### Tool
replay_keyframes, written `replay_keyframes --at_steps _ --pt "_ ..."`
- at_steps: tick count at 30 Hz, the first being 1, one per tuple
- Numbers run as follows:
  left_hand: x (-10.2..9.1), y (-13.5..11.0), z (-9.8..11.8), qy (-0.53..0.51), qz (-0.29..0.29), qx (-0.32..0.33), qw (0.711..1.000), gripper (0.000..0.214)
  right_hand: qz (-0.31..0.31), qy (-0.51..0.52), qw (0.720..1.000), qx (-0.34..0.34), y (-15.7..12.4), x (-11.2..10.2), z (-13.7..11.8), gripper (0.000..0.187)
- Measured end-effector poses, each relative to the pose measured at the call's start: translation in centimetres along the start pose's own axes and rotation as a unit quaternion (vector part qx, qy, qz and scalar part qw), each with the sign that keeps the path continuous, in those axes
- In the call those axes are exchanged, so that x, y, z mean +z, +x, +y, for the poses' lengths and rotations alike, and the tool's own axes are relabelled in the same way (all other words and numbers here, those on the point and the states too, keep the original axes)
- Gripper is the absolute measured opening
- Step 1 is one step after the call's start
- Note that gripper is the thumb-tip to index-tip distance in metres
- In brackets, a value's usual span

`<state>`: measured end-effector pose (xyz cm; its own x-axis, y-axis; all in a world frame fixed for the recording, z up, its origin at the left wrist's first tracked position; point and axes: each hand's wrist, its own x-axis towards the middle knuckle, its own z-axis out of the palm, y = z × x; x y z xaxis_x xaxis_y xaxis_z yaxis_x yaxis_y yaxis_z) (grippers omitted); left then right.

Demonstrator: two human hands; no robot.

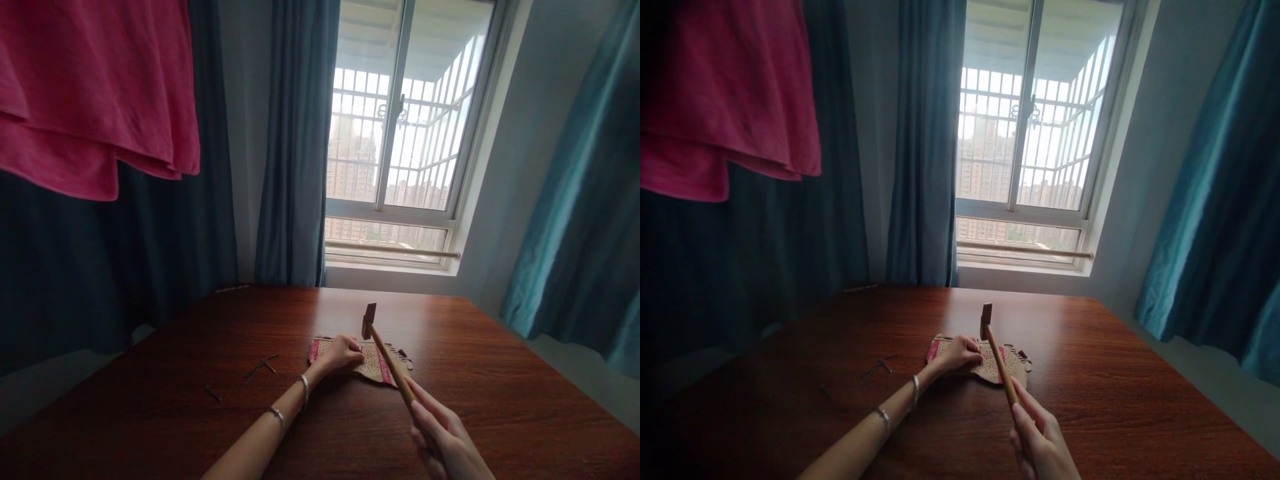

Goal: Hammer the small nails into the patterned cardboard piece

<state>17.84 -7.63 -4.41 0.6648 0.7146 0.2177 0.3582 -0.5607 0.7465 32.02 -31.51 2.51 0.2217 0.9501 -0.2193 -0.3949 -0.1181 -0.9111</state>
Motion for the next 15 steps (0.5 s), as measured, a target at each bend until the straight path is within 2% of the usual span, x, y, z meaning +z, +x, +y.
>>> replay_keyframes --at_steps 10,15 --pt "-0.05 -0.02 0.10 0.008 -0.001 -0.014 1.000 0.028 -0.007 -0.034 0.999 -0.003 -0.07 0.12 0.28 0.075" --pt "0.08 0.03 0.04 -0.029 -0.004 -0.008 1.000 0.026 -0.008 -0.019 1.000 0.004 0.21 -0.13 0.66 0.071"
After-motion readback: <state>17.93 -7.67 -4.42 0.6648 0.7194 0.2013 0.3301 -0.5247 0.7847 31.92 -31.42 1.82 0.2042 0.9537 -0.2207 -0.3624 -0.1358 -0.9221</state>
